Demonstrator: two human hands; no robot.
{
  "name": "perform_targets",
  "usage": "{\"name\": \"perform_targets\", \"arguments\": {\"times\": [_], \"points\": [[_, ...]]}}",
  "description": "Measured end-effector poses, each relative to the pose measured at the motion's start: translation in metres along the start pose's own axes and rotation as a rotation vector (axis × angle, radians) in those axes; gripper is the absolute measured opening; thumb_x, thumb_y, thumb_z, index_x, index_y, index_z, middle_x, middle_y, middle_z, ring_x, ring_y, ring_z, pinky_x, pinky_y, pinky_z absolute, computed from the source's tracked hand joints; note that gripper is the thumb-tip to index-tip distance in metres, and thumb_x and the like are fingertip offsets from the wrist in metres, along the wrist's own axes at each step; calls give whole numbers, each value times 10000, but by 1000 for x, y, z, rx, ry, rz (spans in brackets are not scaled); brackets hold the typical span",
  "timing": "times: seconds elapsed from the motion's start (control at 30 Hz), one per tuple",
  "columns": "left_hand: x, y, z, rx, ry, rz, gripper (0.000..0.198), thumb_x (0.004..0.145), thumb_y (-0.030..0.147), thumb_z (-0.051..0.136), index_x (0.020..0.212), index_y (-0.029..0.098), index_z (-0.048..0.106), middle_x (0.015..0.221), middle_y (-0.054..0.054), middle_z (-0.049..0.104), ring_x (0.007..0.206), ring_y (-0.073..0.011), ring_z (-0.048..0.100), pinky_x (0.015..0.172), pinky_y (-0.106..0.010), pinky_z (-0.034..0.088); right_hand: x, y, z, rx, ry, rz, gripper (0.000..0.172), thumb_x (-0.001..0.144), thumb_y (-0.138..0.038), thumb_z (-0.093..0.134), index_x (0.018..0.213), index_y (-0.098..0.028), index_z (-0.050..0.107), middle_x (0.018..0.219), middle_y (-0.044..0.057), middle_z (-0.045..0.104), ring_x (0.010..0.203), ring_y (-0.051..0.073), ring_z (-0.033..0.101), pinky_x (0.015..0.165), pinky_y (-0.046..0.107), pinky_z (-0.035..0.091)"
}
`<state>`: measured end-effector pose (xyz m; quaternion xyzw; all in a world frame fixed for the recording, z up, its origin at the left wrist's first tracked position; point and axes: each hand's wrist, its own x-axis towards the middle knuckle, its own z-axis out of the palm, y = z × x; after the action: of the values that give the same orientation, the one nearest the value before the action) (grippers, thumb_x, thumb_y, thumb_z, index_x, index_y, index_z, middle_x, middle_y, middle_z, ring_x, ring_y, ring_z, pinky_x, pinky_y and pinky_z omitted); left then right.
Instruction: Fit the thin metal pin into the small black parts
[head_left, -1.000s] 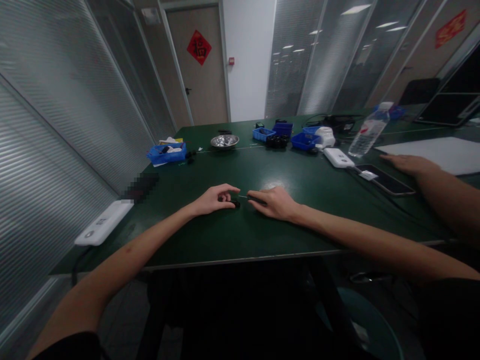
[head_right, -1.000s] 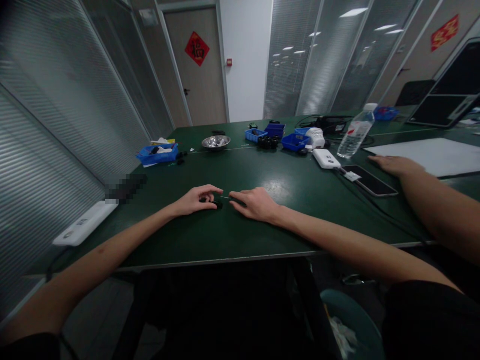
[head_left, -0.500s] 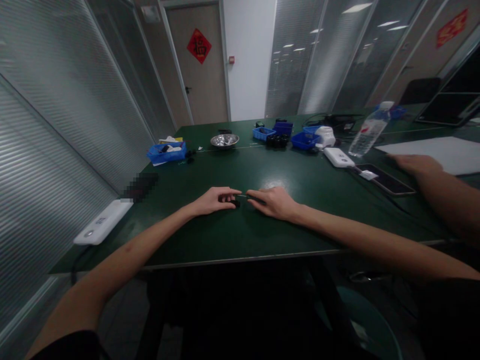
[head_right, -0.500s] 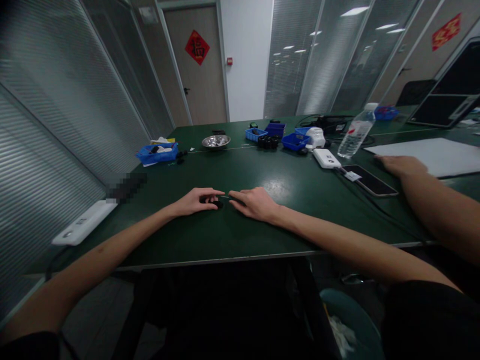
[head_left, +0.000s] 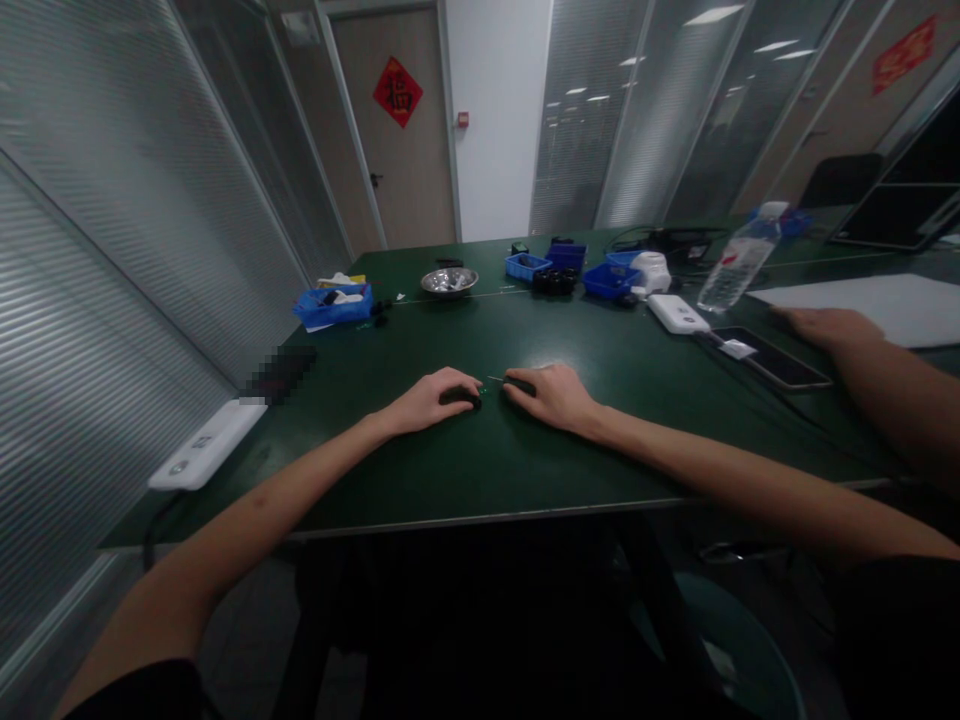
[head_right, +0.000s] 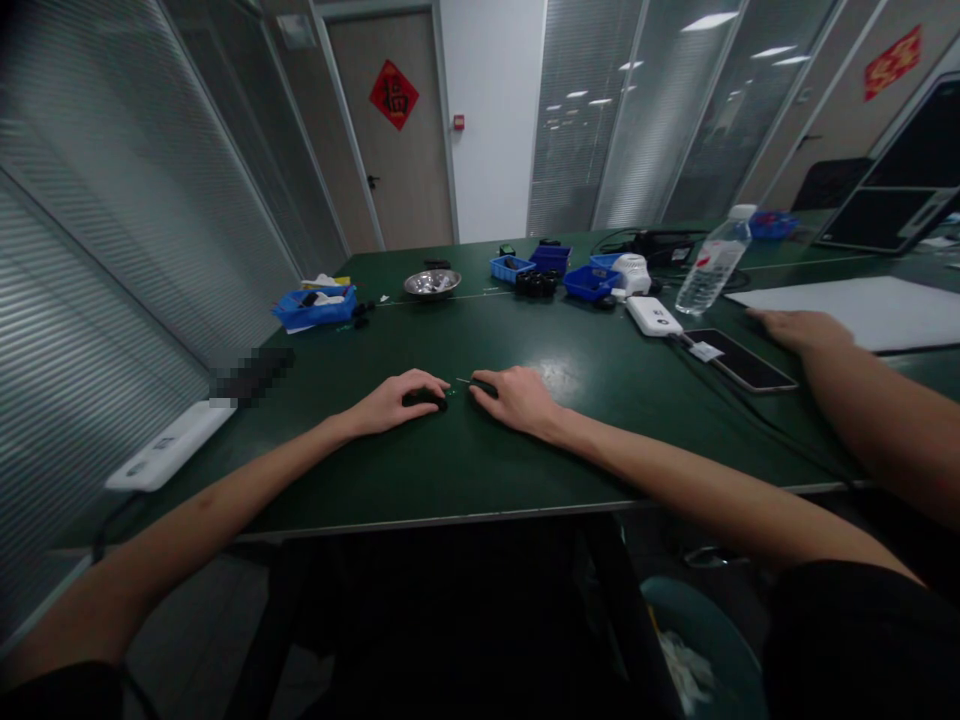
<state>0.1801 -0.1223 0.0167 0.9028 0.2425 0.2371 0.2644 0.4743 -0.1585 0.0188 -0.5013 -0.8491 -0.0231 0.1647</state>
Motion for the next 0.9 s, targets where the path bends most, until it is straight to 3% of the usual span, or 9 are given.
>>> {"name": "perform_targets", "arguments": {"times": [0.2,0.47,0.67,0.8,0.9], "points": [[2,2,-2,135,-68,21,279,1044,308,626,1312,256,682,1338,-78,706,1265,-252,622,1115,-458,434,1,2,3,16,-3,-13,476,1075,-516,484,1358,-225,734,1028,94,824,810,235,745,732,331,511],[-3,-23,-23,222,51,-145,244,1003,338,658,1207,222,726,1235,-86,733,1151,-267,665,1048,-463,508,-1,5,5,8,2,-27,485,1079,-523,477,1357,-221,735,1009,94,822,802,237,745,718,332,521],[-24,-73,-70,355,213,-467,352,952,301,700,1290,215,744,1219,-100,733,1061,-264,682,936,-402,551,-1,4,3,39,-9,-26,485,1080,-518,481,1362,-212,731,1021,95,821,813,239,747,729,340,531],[-51,-109,-107,552,297,-658,309,914,275,736,1208,205,800,1227,-112,747,1057,-284,689,944,-389,533,-1,4,2,43,-20,-35,485,1078,-513,486,1366,-208,728,1028,99,819,821,244,746,736,348,534],[-71,-126,-128,627,378,-780,287,882,292,774,1145,188,825,1114,-104,785,998,-288,710,935,-378,528,-1,5,2,56,-36,-35,484,1074,-508,495,1379,-207,720,1029,97,818,824,241,746,743,346,535]]}}
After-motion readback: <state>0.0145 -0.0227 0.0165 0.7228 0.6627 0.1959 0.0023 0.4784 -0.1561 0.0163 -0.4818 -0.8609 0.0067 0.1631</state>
